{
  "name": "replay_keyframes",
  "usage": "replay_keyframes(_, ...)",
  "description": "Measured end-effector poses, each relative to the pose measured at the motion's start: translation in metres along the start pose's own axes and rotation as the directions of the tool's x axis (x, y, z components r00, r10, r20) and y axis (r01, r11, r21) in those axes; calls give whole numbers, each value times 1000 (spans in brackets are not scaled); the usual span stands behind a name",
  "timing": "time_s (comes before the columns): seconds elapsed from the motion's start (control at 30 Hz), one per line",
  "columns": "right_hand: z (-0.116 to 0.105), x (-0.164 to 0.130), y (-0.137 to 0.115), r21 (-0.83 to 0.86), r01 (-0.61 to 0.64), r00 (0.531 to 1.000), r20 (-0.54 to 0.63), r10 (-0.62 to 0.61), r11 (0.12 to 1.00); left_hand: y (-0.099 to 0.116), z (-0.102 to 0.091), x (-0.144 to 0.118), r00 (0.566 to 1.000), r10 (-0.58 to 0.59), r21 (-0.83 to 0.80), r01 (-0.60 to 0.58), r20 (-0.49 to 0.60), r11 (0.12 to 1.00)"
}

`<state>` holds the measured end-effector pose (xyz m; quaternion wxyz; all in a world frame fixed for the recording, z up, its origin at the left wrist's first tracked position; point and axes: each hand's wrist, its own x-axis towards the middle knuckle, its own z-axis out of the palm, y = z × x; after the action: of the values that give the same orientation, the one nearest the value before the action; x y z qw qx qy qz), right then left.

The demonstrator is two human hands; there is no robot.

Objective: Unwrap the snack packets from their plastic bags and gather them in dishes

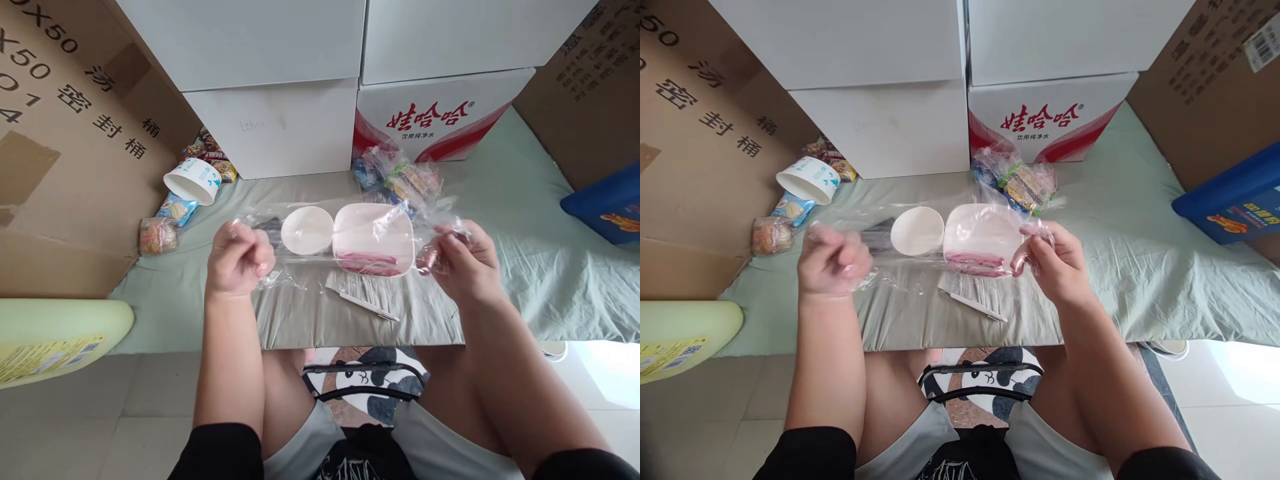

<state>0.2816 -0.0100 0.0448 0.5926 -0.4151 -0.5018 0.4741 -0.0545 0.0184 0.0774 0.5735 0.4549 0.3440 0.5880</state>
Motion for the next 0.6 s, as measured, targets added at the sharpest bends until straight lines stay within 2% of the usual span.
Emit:
replay_keyframes(0.07, -3, -3, -4, 58, -20, 996, 86, 15, 998, 3, -6, -3, 995, -17, -48, 22, 99, 999)
replay_keyframes(0.13, -5, -3, -2, 51, -70, 993, 97, 65, 996, 2, -9, -2, 993, -49, 6, 49, 111, 999)
replay_keyframes(0.23, -9, 2, 6, 18, -137, 990, 49, 136, 990, -4, -8, 4, 995, -103, 178, 100, 9, 979)
replay_keyframes(0.33, -12, 5, 12, -18, -94, 995, 34, 95, 995, -12, -5, 10, 993, -99, 242, 110, -56, 964)
replay_keyframes(0.4, -12, 5, 11, -64, -79, 996, 28, 81, 995, -18, -4, 11, 994, -60, 266, 83, -95, 960)
replay_keyframes(0.53, -10, 3, 6, -200, -187, 981, -80, 174, 962, -29, -4, 11, 989, 39, 390, 20, -144, 921)
replay_keyframes(0.6, -9, 1, 7, -263, -162, 982, -137, 129, 951, -31, -4, 10, 989, 68, 428, -6, -130, 904)
